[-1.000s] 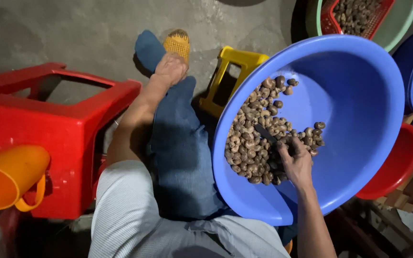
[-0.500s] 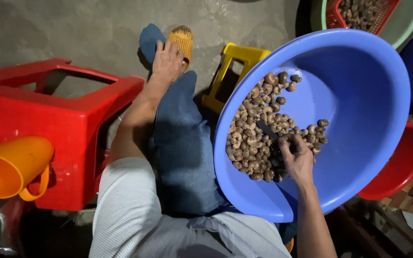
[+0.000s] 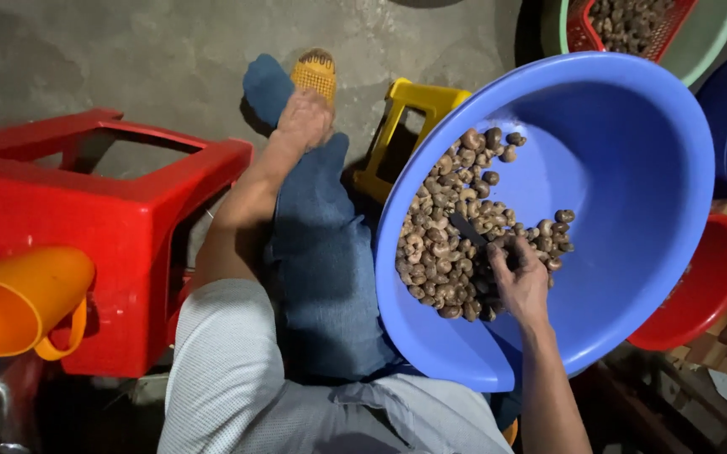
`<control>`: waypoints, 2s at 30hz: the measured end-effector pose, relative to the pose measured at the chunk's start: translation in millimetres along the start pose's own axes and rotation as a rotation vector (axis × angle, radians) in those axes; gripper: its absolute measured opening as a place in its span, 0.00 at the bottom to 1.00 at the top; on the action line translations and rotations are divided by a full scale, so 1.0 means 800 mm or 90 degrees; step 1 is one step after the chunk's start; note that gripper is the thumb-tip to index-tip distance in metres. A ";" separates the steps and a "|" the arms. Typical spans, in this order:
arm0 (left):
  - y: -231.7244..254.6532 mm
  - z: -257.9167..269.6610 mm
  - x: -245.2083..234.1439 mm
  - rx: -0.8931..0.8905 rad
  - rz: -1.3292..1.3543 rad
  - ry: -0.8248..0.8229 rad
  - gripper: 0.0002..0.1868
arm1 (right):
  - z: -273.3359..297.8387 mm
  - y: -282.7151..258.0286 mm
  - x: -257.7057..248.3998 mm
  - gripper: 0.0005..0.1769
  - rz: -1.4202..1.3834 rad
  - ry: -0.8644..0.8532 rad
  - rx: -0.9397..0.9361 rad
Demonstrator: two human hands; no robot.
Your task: A person uses a small hand-held blade to manually peel the outer skin from cashew nuts in a processing area.
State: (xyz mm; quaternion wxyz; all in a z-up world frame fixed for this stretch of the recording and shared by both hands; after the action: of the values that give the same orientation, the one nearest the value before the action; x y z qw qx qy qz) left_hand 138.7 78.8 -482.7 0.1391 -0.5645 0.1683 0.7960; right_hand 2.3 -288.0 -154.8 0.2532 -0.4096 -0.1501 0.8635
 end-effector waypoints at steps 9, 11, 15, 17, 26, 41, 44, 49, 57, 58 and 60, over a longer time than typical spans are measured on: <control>-0.013 0.038 -0.067 -0.106 -0.095 0.028 0.08 | 0.000 -0.006 -0.001 0.10 -0.004 -0.008 0.009; -0.011 0.018 -0.032 -0.011 -0.042 0.243 0.13 | 0.000 -0.008 -0.004 0.10 -0.004 -0.005 0.007; -0.014 0.039 -0.057 -0.020 -0.021 0.259 0.11 | -0.004 0.012 0.000 0.11 0.016 -0.009 0.013; -0.013 0.044 -0.070 -0.084 -0.042 0.167 0.08 | 0.002 -0.001 0.001 0.12 0.008 -0.014 0.043; -0.010 0.034 -0.064 -0.079 -0.057 0.029 0.11 | 0.000 -0.005 0.000 0.19 0.029 -0.015 0.046; -0.003 0.044 -0.089 -0.004 -0.020 0.096 0.15 | 0.002 -0.013 -0.004 0.16 -0.002 -0.043 0.077; -0.016 0.046 -0.096 -0.005 0.037 0.076 0.13 | 0.004 0.009 -0.005 0.16 -0.122 -0.053 0.069; -0.061 0.110 -0.220 -0.259 0.582 0.125 0.12 | 0.014 0.040 -0.028 0.14 -0.388 0.033 -0.018; 0.095 0.199 -0.542 0.074 0.597 0.492 0.11 | 0.048 0.056 -0.052 0.14 -0.709 0.004 -0.156; 0.130 0.200 -0.556 0.086 0.588 0.484 0.11 | 0.053 0.059 -0.056 0.14 -0.724 0.012 -0.159; 0.213 0.198 -0.579 0.177 0.540 0.384 0.04 | 0.061 0.061 -0.062 0.10 -0.789 0.005 -0.187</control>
State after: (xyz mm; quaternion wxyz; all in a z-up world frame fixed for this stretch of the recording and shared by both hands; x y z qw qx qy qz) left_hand 83.3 -22.8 23.2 -0.1757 -0.6268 0.5180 0.5549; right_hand -24.9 -358.7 -115.8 0.6476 -0.2805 -0.4751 0.5256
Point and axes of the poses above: each hand's wrist, its own z-axis away from the middle knuckle, its own x-axis out of the palm, y = z × x, the point moved 7 cm from there along -z, towards the middle knuckle, and after that the axes turned 15 degrees about -y, right-handed, at the moved point
